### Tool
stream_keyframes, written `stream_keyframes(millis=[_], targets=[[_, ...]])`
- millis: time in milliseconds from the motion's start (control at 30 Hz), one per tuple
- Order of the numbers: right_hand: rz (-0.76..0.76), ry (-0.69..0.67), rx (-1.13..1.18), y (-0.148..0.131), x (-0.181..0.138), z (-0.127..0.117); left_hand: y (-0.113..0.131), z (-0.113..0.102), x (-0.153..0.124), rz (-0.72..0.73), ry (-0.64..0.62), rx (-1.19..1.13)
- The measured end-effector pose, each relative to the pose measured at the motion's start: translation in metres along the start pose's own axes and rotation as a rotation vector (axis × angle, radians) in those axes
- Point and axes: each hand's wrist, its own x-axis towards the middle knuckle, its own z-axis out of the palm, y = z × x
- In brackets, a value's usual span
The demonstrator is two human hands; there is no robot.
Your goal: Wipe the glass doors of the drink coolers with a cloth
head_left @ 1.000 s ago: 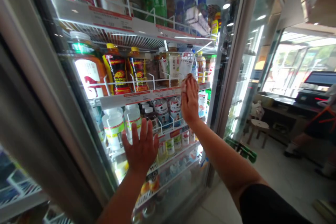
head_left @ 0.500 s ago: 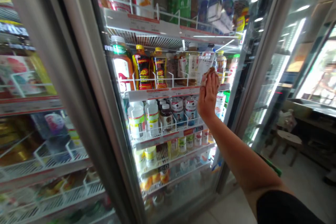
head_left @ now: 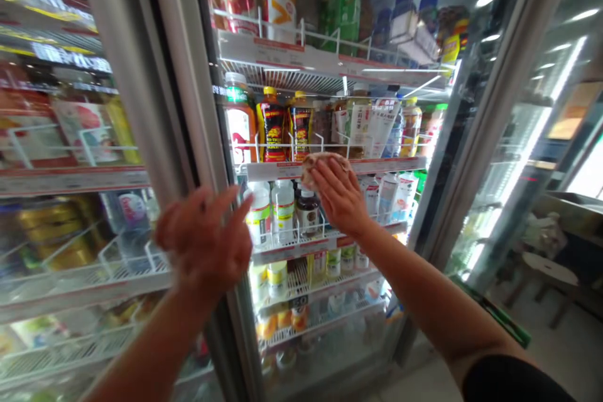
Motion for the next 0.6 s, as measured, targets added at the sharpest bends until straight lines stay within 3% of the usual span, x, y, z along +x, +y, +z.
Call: stream_keyframes(millis=[67,167,233,400,467,533,600], targets=[[0.039,0.032,-0.044,0.030,0.004,-0.009,0.025,0.037,0.014,0.061,-0.113,0.027],[0.354,0.263,-0.110,0.073,0.000,-0.016,0.046,0.085,0.026,-0.142,-0.193,-0.012],[0.425,0.333,-0.097,0.076,-0.011,-0.016,0.047,0.103,0.027,-0.213,-0.213,0.001],[0.032,-0.062,-0.023,0.044,-0.020,-0.017,0.041,0.106,0.022,-0.199,-0.217,0.024],[0.129,-0.020,-0.062,0.054,-0.006,-0.021,0.041,0.105,0.022,-0.198,-0.217,0.036],[0.339,0.137,-0.105,0.070,0.006,-0.023,0.043,0.105,0.021,-0.199,-0.216,0.040],[0.439,0.246,-0.127,0.072,0.005,-0.019,0.044,0.106,0.021,-0.200,-0.215,0.035]])
